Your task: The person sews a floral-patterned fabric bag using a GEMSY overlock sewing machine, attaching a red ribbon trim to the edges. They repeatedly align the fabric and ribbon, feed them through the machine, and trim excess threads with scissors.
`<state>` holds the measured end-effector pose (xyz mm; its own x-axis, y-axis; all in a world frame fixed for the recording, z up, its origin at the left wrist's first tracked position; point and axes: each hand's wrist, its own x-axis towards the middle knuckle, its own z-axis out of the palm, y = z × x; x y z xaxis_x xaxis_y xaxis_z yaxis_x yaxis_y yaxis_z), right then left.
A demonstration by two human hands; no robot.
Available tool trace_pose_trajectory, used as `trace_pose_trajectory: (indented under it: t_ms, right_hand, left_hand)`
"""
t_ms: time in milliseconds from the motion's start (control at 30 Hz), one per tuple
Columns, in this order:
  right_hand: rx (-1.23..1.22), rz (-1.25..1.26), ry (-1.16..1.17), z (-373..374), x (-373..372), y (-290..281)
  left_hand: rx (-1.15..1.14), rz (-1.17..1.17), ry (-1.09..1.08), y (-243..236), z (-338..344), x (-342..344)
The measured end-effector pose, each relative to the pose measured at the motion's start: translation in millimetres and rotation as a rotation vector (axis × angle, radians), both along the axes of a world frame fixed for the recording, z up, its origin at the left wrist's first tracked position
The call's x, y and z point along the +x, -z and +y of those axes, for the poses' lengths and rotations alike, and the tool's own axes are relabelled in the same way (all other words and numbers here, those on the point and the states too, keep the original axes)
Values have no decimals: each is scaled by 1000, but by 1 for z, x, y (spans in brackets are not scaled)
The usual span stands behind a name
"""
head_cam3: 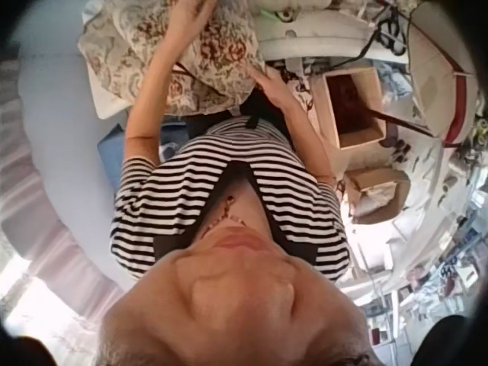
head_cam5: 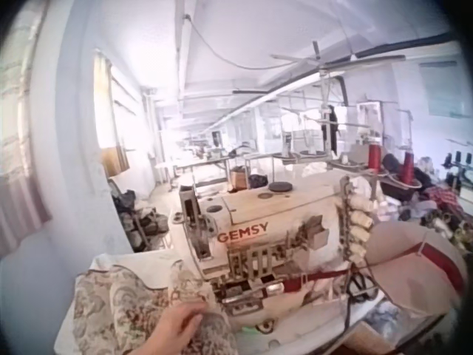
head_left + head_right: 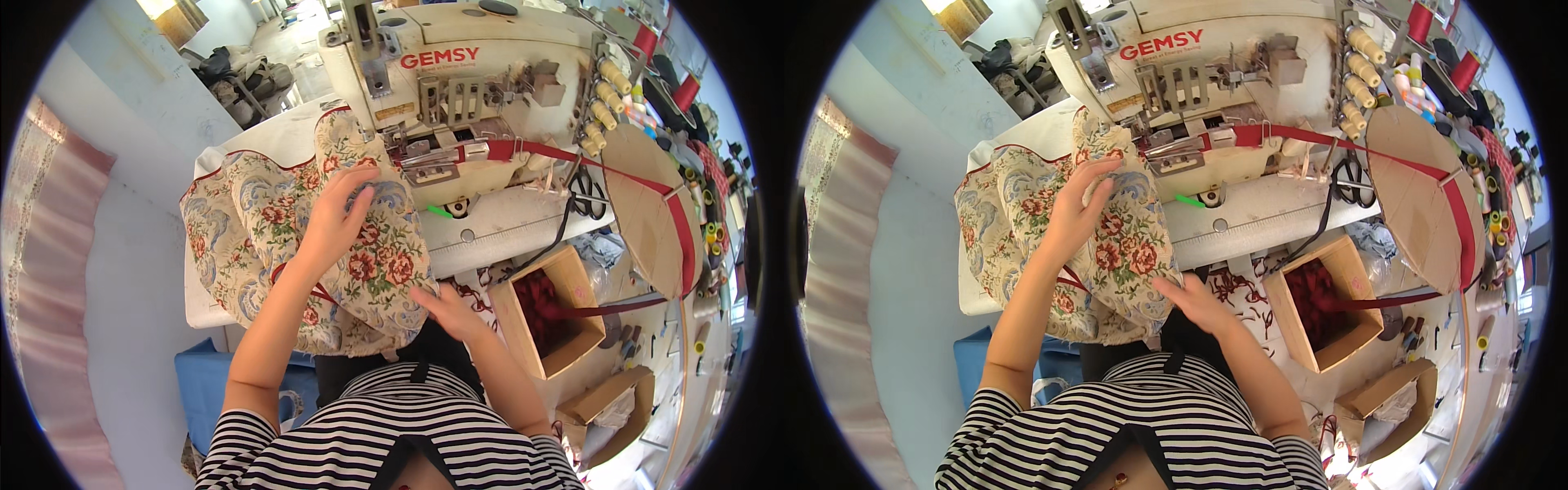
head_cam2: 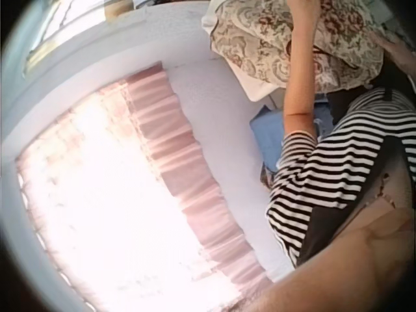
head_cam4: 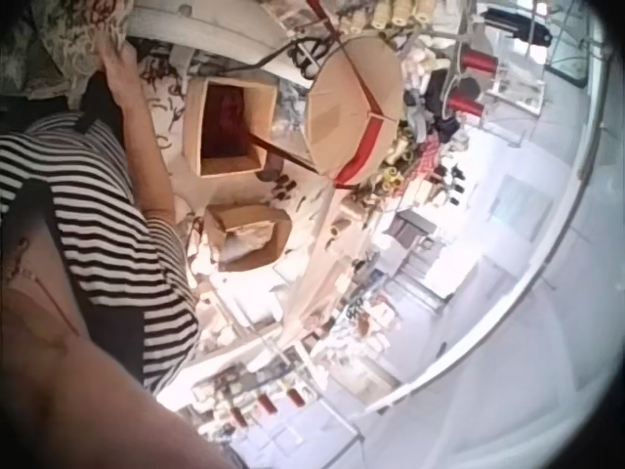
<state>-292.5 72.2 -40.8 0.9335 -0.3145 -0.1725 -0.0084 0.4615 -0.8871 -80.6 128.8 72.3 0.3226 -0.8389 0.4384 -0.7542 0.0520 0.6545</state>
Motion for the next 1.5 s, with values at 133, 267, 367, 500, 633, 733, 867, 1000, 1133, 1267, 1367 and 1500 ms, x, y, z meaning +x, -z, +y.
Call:
trace_pose_trajectory:
  t_ms: [133, 267, 367, 500, 633, 733, 867, 1000, 1133, 1267, 1367, 1500]
  right_hand:
    - [174, 0, 129, 18, -13, -2]
    - [-310, 135, 43, 11, -23, 7]
    - [-226, 49, 103, 18, -27, -6]
    - [-100, -12, 102, 14, -27, 0]
    - [-116, -35, 141, 13, -21, 5]
    - [-144, -45, 159, 9, -14, -6]
    - [-174, -47, 132, 0, -4, -9]
    - [-143, -43, 137, -3, 10, -16]
    - [-118, -62, 172, -6, 20, -20]
    - [-63, -53, 159, -10, 27, -16]
    - [-29, -67, 152, -14, 32, -17]
    - [-50, -95, 159, -19, 41, -25]
  left_hand:
    - [-22, -76, -1, 20, -22, 17]
    - [-41, -137, -7, 28, -32, 24]
    - [-47, -176, -6, 29, -34, 27]
    - [-86, -239, -25, 30, -37, 27]
    - [-97, -254, -20, 32, -43, 34]
    - [-55, -241, -28, 33, -46, 41]
    - [-35, -230, -35, 32, -53, 55]
    - [36, -186, -31, 29, -57, 67]
    - [13, -70, -16, 11, -45, 48]
    - [-74, -211, 135, 12, -11, 9]
    - [-52, -277, 220, 12, 0, -14]
    - [-23, -327, 234, 10, 3, -21]
